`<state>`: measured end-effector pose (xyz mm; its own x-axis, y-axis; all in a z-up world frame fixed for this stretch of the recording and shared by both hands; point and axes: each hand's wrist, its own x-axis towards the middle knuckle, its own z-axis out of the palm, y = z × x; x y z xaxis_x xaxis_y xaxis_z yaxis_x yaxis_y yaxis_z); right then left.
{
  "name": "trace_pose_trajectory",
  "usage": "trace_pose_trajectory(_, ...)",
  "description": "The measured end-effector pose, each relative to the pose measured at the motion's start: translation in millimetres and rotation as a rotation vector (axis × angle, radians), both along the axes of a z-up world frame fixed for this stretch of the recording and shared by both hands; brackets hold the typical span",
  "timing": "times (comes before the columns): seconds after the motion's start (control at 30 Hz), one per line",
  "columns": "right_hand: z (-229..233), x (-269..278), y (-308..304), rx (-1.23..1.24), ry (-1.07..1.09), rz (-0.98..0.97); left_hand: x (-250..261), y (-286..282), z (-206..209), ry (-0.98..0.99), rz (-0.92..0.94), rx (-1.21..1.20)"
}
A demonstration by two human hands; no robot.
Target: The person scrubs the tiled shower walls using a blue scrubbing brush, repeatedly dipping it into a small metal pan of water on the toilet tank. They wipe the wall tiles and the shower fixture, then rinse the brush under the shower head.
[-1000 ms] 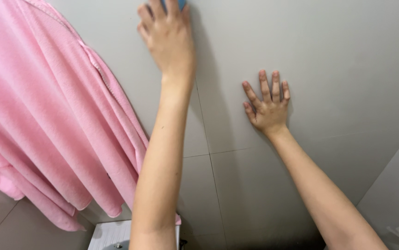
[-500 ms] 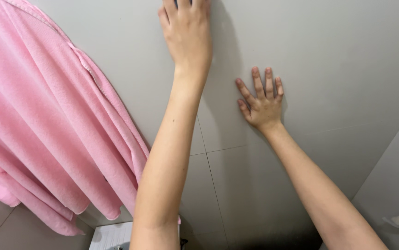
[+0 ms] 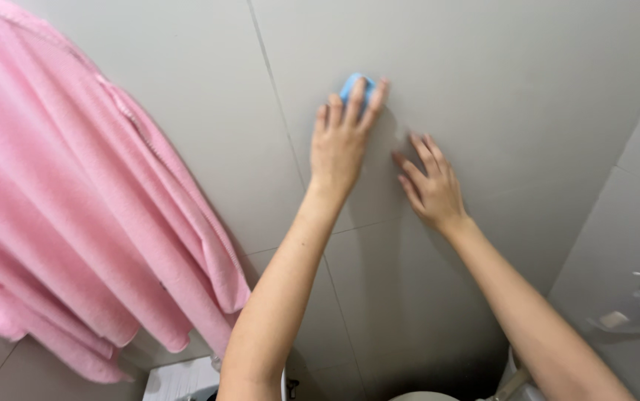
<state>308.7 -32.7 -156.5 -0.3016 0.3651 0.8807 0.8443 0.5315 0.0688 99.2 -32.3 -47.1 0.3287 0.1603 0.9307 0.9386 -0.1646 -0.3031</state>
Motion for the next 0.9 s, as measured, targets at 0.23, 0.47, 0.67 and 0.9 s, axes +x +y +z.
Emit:
trace_pose_trajectory(0.23, -57.9, 26.0, -46.6, -0.127, 0.090, -0.103, 31.3, 15.7, 6.6, 0.009, 0.098, -0.080)
trace_pose_trajectory(0.47, -60.3, 44.4, -74.0, -0.149, 0.054, -0.118, 30.3, 11.6, 13.1, 0.120, 0.035, -0.047)
trace_pose_trajectory(0.67, -55.9, 53.9, -99.7, -0.193, 0.130, -0.139, 27.3, 21.1, 14.3, 0.060, 0.080, -0.019)
trace_pose_trajectory(0.9, -53.2, 57.7, -117.6, -0.224, 0.076, -0.149, 15.1, -7.5, -32.7, 0.237, 0.006, -0.126)
